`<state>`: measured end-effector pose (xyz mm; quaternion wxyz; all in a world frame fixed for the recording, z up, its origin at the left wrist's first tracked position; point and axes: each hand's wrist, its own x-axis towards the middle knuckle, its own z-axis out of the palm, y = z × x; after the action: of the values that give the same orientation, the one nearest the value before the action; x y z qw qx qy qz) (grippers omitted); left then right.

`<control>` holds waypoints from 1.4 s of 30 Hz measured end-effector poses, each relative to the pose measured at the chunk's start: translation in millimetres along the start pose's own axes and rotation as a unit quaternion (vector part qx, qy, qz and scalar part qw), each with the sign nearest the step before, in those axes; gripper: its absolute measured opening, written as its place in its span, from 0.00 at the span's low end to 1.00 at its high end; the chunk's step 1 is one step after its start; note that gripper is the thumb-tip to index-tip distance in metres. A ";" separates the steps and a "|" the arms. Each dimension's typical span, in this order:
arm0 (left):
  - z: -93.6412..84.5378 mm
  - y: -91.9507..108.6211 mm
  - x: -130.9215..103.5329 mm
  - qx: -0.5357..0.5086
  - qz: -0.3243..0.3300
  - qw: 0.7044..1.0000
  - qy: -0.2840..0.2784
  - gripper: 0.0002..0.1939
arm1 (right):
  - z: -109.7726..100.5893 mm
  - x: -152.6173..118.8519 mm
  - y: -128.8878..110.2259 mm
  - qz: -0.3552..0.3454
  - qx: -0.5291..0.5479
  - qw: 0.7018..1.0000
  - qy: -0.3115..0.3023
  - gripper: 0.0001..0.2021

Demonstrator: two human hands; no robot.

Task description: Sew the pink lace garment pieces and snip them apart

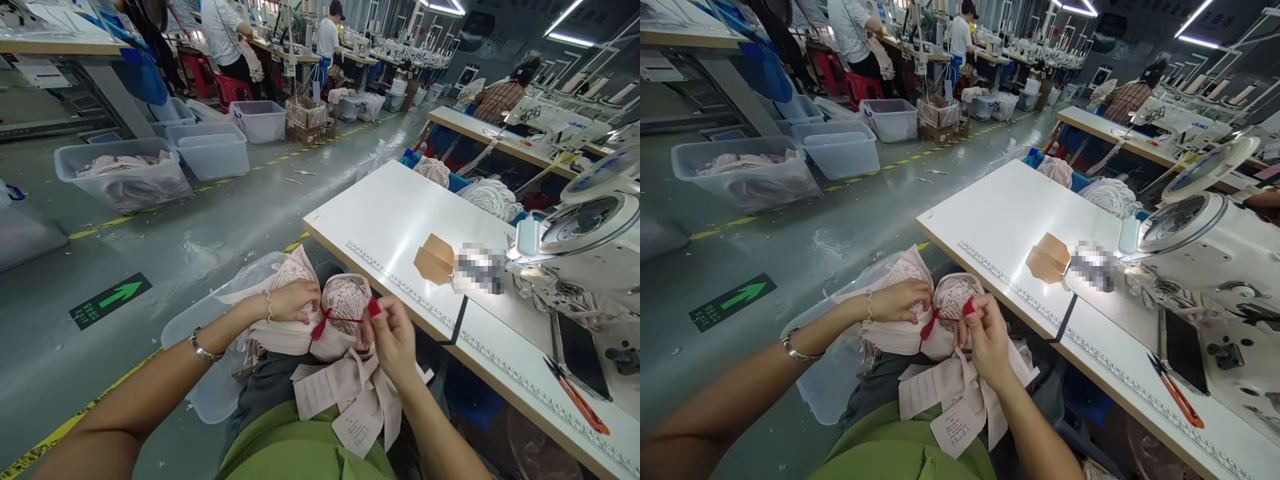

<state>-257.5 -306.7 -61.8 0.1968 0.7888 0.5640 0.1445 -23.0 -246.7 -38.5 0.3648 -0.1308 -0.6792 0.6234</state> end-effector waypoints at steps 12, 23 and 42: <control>35.5 44.8 -14.2 -0.053 -0.117 0.979 0.155 0.17 | 14.8 23.2 -10.1 -0.005 0.005 0.999 0.045 0.11; -22.2 43.7 -27.1 -0.226 -0.059 0.968 0.089 0.16 | 19.9 29.3 -3.3 0.009 0.018 0.999 0.029 0.11; 3.2 5.1 -5.3 -0.296 -0.110 0.943 0.107 0.12 | 35.1 20.7 50.0 -0.026 -0.498 0.862 -0.095 0.04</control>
<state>-253.5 -313.7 -62.3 0.3751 0.6079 0.5965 0.3659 -74.4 -250.6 -77.2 0.2008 -0.2172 -0.9337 0.2017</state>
